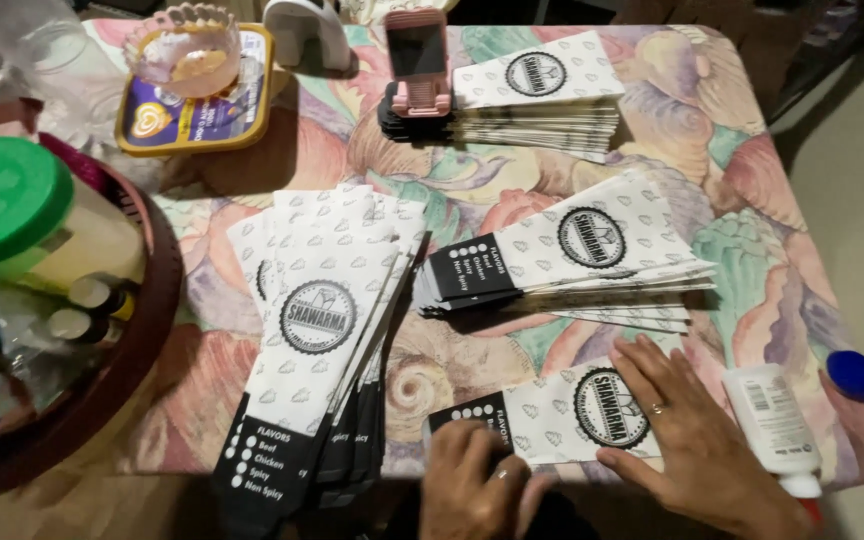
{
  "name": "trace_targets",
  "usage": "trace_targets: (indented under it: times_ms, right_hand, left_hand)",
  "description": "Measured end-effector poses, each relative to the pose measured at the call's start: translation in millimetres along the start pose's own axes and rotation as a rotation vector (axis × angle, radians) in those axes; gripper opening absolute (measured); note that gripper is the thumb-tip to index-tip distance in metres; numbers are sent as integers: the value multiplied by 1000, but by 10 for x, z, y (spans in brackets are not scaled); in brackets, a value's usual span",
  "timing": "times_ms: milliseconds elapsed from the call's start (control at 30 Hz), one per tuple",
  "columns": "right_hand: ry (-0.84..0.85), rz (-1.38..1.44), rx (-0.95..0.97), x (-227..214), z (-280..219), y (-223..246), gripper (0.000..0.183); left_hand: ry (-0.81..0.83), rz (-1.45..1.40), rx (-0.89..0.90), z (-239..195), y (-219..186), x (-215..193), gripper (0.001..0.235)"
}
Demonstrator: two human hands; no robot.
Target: Applying glue to paper shawarma sleeves, folding them, and stacking them on a table.
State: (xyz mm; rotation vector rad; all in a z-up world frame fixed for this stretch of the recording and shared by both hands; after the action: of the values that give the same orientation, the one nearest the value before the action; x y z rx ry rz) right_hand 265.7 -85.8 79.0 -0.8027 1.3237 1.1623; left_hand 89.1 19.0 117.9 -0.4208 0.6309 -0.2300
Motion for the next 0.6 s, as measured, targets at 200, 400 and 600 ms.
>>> trace_targets:
  times_ms: [200,400,600]
  right_hand:
    - [2,-93,-71,76,-26,19,112]
    - [-24,-91,-82,85,-26,22,117]
    - [-28,-116,-54,67,-42,12,118]
  left_hand:
    - [273,74,-87,-75,-111,892,46]
    - [354,533,-223,-426,187,521,61]
    - [270,619,-294,-540,437,36,63]
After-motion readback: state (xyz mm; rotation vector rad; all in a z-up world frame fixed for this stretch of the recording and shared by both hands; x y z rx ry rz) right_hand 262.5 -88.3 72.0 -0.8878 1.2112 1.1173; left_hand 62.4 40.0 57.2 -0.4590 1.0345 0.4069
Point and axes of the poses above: each hand's wrist, its own z-axis towards the middle knuckle, its own x-axis out of the palm, y = z × x, the point moved 10 cm from there along z, towards the middle knuckle, and after that the axes turned 3 degrees about -z, right-handed, at the moved point
